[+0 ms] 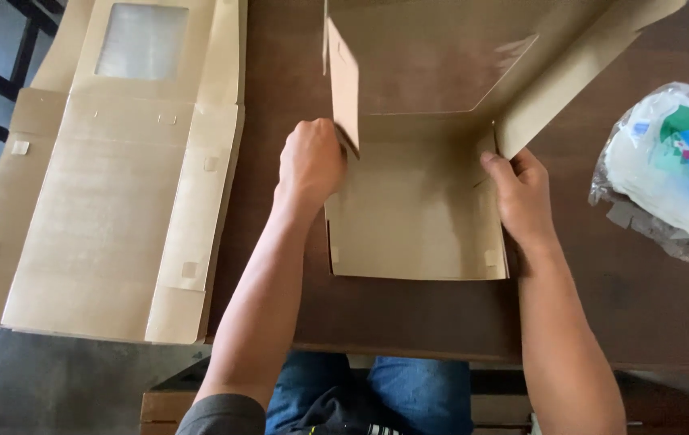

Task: The person assembles a flat cardboard box with a clear window on the lid. They fold the side panels, tuck the tabs into slots, and then fold and secure the lid flaps to complete the box.

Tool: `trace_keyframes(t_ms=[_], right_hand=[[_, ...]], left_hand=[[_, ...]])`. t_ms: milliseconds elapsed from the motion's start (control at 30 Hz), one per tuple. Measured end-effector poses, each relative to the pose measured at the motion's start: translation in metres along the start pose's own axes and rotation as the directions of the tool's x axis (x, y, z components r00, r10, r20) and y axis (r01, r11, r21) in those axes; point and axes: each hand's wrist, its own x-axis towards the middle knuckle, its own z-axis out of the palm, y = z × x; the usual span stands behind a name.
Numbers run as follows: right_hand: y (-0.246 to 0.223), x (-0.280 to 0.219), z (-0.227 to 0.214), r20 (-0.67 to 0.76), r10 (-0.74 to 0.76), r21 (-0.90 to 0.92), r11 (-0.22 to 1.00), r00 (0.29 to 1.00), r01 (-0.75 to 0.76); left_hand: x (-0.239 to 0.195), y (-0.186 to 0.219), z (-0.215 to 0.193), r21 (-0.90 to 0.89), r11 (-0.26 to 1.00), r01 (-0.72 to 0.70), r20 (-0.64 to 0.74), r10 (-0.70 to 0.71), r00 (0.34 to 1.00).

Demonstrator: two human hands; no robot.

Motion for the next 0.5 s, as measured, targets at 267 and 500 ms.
trace_keyframes(t_ms=[267, 500], right_hand=[[-0.001, 0.001, 0.003, -0.004, -0.003, 0.0, 1.0, 1.0, 0.003], [0.002, 0.002, 0.002, -0.008, -0.018, -0.018, 1.0, 1.0, 0.017]], left_hand=[[0.009, -0.002, 0.001, 0.296, 0.955, -0.03, 0.037, 0.02, 0.999], [0.011, -0.005, -0.001, 0.267, 0.964, 0.019, 0.047, -0.033, 0.998]])
